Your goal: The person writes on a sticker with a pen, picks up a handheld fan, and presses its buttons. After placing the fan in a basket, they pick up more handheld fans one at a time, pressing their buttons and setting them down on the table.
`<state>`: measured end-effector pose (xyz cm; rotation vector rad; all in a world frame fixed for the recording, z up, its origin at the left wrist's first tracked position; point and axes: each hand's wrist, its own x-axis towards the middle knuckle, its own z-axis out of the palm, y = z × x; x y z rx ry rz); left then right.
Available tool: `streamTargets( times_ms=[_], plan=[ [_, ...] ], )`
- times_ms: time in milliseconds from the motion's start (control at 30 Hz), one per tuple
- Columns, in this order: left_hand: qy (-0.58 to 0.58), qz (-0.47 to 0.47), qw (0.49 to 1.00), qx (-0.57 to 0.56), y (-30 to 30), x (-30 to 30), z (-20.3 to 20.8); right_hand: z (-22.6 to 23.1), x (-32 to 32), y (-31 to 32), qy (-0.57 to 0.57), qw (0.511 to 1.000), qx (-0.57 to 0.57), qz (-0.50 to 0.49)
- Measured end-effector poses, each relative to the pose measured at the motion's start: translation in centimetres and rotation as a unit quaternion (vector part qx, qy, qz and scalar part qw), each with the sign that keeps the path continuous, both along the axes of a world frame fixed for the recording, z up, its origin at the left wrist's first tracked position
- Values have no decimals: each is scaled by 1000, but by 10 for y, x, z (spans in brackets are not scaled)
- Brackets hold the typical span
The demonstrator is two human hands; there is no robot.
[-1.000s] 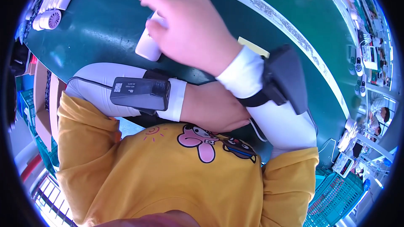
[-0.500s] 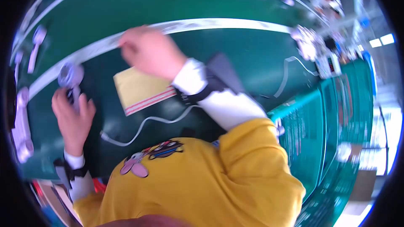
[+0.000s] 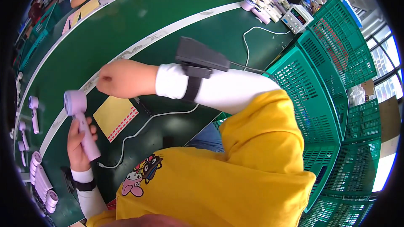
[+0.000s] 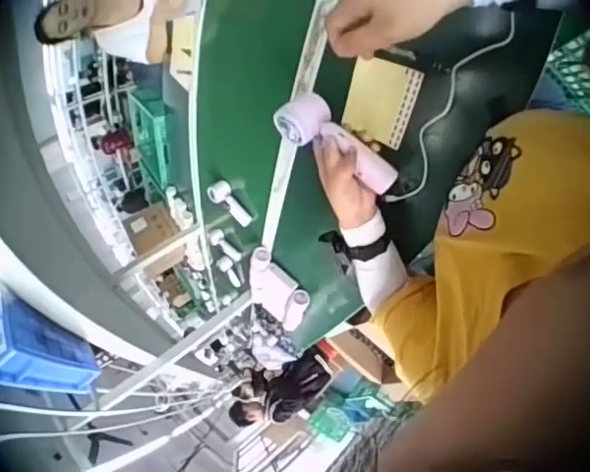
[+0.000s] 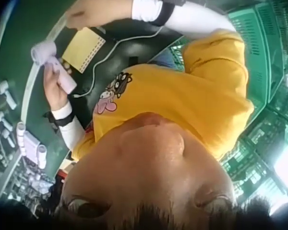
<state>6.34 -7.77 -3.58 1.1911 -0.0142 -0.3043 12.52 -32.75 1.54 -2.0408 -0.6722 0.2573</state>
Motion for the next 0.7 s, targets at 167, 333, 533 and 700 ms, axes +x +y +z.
streamTargets(
  times_ms=[167, 333, 533, 700],
  plan=[
    [5, -166, 975, -147, -82, 14, 29, -3, -49, -34, 110, 991, 47, -57],
    [-24, -238, 958, -157, -133, 15, 26, -11, -80, -65, 136, 978, 148, -56],
    [-92, -237, 965, -58, -150, 8, 38, -13, -84, -74, 173, 958, 220, -68],
    [-108, -243, 963, -46, -144, 5, 43, -13, -84, -68, 179, 953, 232, -71]
  ],
)
